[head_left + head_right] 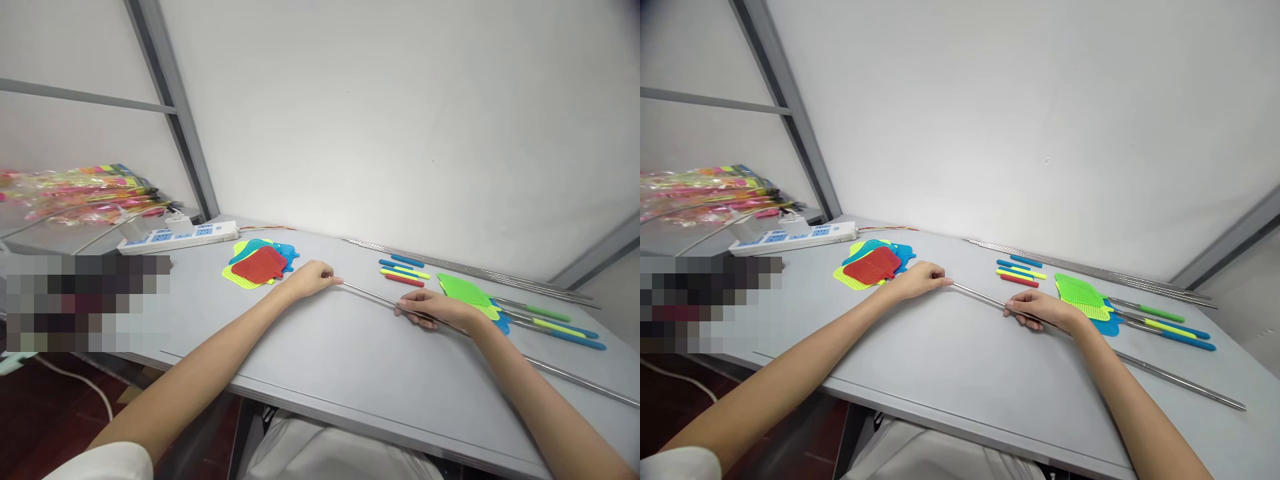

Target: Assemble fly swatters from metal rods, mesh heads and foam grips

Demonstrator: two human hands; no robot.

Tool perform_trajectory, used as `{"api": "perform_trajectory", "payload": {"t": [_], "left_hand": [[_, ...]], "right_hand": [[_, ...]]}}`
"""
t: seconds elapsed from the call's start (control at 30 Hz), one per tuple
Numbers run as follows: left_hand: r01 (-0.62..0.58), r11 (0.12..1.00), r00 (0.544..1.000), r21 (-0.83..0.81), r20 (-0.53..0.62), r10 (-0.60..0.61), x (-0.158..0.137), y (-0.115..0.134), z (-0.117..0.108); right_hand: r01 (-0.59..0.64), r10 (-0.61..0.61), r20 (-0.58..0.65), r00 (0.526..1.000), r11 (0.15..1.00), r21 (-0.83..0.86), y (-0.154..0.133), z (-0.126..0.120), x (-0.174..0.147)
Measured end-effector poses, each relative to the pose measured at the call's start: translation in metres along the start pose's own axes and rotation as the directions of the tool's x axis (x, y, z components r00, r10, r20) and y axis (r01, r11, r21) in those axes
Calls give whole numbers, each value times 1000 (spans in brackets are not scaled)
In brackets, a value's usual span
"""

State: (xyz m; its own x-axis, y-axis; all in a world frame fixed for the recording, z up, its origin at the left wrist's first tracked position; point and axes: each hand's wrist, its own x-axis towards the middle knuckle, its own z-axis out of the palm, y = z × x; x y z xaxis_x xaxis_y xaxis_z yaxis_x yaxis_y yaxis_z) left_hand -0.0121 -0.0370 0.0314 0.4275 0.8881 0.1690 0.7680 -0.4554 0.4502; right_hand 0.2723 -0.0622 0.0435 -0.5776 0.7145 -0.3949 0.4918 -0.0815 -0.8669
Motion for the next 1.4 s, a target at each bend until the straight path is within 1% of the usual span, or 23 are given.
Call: {"api": "perform_trajectory", "payload": {"t": [0.1,0.3,0.4,0.5,0.57,0.63,0.77,0.83,0.93,1.07,1.17,1.27,1.4], "left_hand": [[6,1000,1000,20,-8,-6,-1,1,-1],[-55,994,998,93,-10,57,-3,3,-1],[-69,983,997,171,-32,76,-5,5,1],[-101,959,987,265,-95,131,-6,12,4],[-145,943,977,298,-109,185,-8,21,7],[-194,933,969,304,-86,230,-10,31,12],[-286,928,958,237,55,281,-15,48,23],[-284,939,958,196,101,268,-18,52,27],[-256,948,964,188,123,236,-20,53,30],[-240,939,969,248,119,217,-21,54,32],[-235,935,970,265,123,209,-23,58,35],[-206,942,977,266,114,182,-26,64,38],[-145,952,989,268,67,131,-29,71,43]], "right_hand": [[-12,11,-23,1000,999,-48,1,-1,-2],[5,-7,-23,1000,997,-72,7,0,5],[6,-8,-30,1000,997,-79,8,0,7],[10,-13,-33,999,997,-75,9,0,9],[12,-13,-25,1000,998,-69,9,1,10],[8,-9,-12,1000,998,-61,8,2,11],[11,-9,38,999,998,-68,5,8,13],[16,-11,55,998,996,-85,4,10,12],[13,-8,50,999,995,-100,2,12,12],[7,-2,44,999,995,-104,1,15,11],[9,-4,66,998,997,-82,-1,21,11],[15,-10,92,996,999,-51,-4,29,10],[28,-27,86,996,999,-18,-6,38,11]]}}
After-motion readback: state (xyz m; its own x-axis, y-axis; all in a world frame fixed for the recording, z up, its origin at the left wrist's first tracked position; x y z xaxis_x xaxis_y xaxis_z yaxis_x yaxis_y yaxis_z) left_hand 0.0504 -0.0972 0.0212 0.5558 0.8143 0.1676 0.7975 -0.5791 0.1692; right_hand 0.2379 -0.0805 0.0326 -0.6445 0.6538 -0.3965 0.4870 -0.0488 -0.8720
